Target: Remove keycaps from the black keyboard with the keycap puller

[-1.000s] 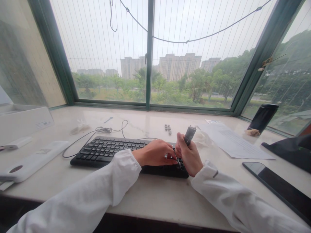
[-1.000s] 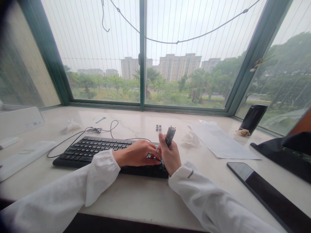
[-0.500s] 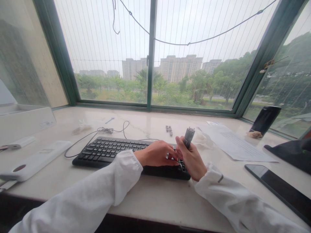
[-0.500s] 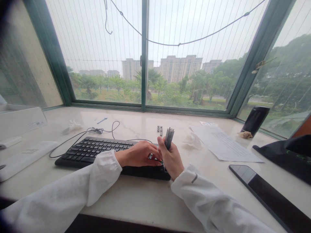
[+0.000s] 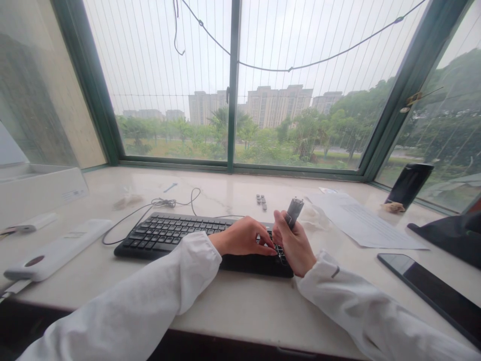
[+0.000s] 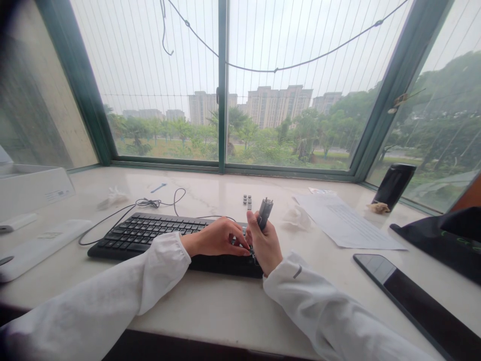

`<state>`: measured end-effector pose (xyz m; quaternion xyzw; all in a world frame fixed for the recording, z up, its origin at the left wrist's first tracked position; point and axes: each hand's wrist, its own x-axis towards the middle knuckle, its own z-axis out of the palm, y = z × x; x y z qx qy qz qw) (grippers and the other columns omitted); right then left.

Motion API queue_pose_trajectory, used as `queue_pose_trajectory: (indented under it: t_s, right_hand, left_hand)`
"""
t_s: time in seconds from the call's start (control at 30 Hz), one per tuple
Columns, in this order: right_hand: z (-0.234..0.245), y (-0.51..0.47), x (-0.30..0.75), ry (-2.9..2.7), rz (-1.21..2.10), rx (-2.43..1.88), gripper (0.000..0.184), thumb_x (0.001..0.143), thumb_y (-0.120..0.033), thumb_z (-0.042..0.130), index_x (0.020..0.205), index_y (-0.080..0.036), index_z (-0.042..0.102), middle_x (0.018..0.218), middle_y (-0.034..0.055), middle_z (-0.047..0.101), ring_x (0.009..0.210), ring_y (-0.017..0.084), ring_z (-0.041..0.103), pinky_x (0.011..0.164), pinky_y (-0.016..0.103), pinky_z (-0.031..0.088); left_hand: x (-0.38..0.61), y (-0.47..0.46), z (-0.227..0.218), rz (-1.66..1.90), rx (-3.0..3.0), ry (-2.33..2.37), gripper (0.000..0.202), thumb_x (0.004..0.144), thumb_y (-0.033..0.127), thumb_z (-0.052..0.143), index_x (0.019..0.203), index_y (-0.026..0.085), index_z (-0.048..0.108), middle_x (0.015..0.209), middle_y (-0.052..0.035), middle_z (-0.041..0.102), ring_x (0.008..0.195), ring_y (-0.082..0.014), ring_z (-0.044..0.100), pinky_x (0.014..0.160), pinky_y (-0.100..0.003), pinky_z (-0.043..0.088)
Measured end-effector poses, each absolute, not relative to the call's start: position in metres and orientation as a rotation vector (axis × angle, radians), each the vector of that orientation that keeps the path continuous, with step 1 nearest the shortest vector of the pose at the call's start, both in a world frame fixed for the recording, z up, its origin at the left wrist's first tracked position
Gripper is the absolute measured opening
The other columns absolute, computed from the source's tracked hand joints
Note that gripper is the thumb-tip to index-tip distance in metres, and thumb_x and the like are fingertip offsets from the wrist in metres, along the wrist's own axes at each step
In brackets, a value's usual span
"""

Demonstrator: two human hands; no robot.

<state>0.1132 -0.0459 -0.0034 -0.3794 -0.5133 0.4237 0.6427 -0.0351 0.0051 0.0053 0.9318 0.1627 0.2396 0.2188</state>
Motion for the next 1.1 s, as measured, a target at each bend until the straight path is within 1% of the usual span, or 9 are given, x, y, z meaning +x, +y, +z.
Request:
queue_pose_trajectory:
  t_s: [0.13,0.37,0.53,0.77,0.97,1.1]
  right_hand:
    - [-0.003,-0.0464,0.1132,-1.206,0.925,-0.874,0.047,0.083,-0.055,0.06,0.063,-0.021,0.032,0.049,-0.0089,0.028,0.044,0.006,0.025,0.042,0.023,0.022]
    - [-0.0059,-0.0445,0.1142,-1.28,0.889,-0.866,0.045,0.086,-0.053,0.055,0.065,-0.021,0.032,0.051,-0.0084,0.028,0.046,0.007,0.026,0.043,0.023,0.024]
    - [-0.0054,-0.0439,0.1151,-1.321,0.851,-0.9,0.045,0.087,-0.054,0.054,0.065,-0.022,0.032,0.051,-0.0082,0.028,0.046,0.008,0.028,0.043,0.023,0.026]
    - [-0.0007,-0.0509,0.1154,-1.469,0.749,-0.883,0.04,0.089,-0.049,0.053,0.064,-0.021,0.039,0.055,-0.0053,0.036,0.052,0.01,0.034,0.05,0.024,0.033]
    - [-0.0009,-0.0513,0.1159,-1.449,0.822,-0.848,0.042,0.086,-0.051,0.056,0.063,-0.021,0.039,0.056,-0.0055,0.037,0.051,0.01,0.034,0.05,0.024,0.032]
    - [-0.0025,-0.0503,0.1166,-1.46,0.806,-0.837,0.041,0.088,-0.049,0.054,0.063,-0.021,0.039,0.056,-0.0054,0.037,0.051,0.01,0.034,0.049,0.024,0.032]
  left_hand:
    - [-0.0348,0.005,0.0063,0.666,2.579,0.459,0.023,0.078,0.036,0.07,0.086,0.016,0.078,0.075,-0.0037,0.073,0.061,-0.0106,0.06,0.06,-0.019,0.042]
    - [-0.0348,0.0065,0.0048,0.657,2.561,0.451,0.021,0.078,0.035,0.07,0.087,0.018,0.078,0.078,-0.0036,0.074,0.064,-0.0113,0.062,0.062,-0.019,0.043]
    - [-0.0356,0.0077,0.0037,0.659,2.534,0.458,0.022,0.078,0.036,0.07,0.087,0.017,0.078,0.079,-0.0039,0.074,0.066,-0.0117,0.063,0.063,-0.019,0.044]
    - [-0.0357,0.0079,0.0021,0.665,2.481,0.425,0.023,0.079,0.035,0.068,0.088,0.015,0.077,0.083,-0.0047,0.075,0.069,-0.0127,0.064,0.065,-0.019,0.046]
    - [-0.0353,0.0076,0.0021,0.662,2.473,0.444,0.024,0.078,0.037,0.069,0.086,0.015,0.077,0.08,-0.0042,0.074,0.068,-0.0122,0.063,0.064,-0.019,0.045]
    - [-0.0355,0.007,0.0036,0.664,2.47,0.44,0.024,0.078,0.036,0.069,0.086,0.015,0.077,0.081,-0.0044,0.075,0.067,-0.0123,0.063,0.064,-0.02,0.044]
